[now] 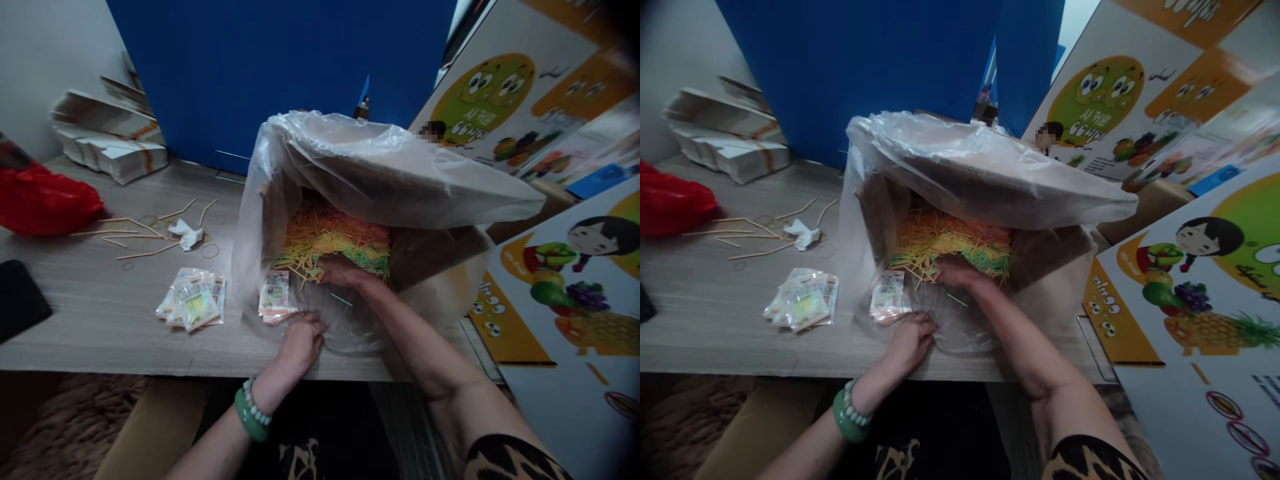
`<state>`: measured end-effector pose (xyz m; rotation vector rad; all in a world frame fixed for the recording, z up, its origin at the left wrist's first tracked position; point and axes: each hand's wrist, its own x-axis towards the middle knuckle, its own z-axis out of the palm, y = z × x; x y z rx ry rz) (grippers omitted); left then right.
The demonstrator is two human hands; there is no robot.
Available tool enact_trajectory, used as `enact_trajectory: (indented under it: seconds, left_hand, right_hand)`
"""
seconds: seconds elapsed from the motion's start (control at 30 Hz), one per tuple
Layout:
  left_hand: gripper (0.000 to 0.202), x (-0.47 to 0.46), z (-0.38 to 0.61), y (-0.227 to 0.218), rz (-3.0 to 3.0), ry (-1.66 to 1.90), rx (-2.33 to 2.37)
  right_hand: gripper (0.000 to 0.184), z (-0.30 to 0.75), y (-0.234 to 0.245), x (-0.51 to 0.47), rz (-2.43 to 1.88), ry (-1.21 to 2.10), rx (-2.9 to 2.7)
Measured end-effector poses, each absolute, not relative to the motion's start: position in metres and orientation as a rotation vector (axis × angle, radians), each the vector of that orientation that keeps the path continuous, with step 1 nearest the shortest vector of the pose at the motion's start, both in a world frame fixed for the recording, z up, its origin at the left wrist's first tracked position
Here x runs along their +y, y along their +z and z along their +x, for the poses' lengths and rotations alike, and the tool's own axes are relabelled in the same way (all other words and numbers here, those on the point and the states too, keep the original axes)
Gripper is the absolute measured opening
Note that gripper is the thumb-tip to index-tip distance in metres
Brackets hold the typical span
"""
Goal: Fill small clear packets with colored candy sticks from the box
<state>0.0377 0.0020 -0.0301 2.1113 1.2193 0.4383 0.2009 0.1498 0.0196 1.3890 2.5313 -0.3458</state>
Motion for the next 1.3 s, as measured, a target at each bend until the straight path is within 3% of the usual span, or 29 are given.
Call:
enact_trajectory:
  seconds: [0.1,0.4,0.47,0.6,0.73,0.83,0.93,1.07,1.17,1.3]
  left_hand:
    - [0.026,0.002,0.038,-0.030,2.114,0.438,1.216]
    - [0.028,0.002,0.038,-0.035,2.095,0.501,1.208]
    - [0.025,0.001,0.035,-0.034,2.058,0.532,1.148]
    - [0.027,-0.003,0.023,-0.030,1.848,0.630,1.069]
    - [0.018,-0.004,0.012,-0.024,1.693,0.896,1.198]
    - [0.032,0.008,0.018,-0.015,1.735,1.109,1.369]
    - [0.054,0.029,0.039,-0.006,1.873,1.116,1.370]
    - [0.036,0.046,0.063,-0.007,1.894,0.939,1.262]
    - [0.033,0.044,0.065,-0.013,1.819,0.987,1.315]
    - [0.032,0.038,0.060,-0.016,1.704,1.193,1.418]
  right_hand:
    - [0.021,0.214,0.013,0.156,1.452,-0.428,2.581]
    - [0.031,0.221,0.018,0.143,2.389,-0.645,2.580]
    - [0.024,0.212,0.012,0.126,2.461,-0.915,2.691]
    - [0.016,0.184,-0.023,0.087,2.322,-1.796,2.653]
    - [0.015,0.166,-0.054,0.060,2.366,-2.083,2.506]
    - [0.022,0.166,-0.061,0.053,2.284,-2.258,2.565]
    - [0.024,0.167,-0.063,0.053,2.261,-2.210,2.666]
    - [0.020,0.168,-0.060,0.050,2.413,-1.791,2.693]
    - [0.016,0.169,-0.052,0.046,2.382,-1.429,2.752]
    - [0.019,0.168,-0.048,0.041,2.382,-1.431,2.781]
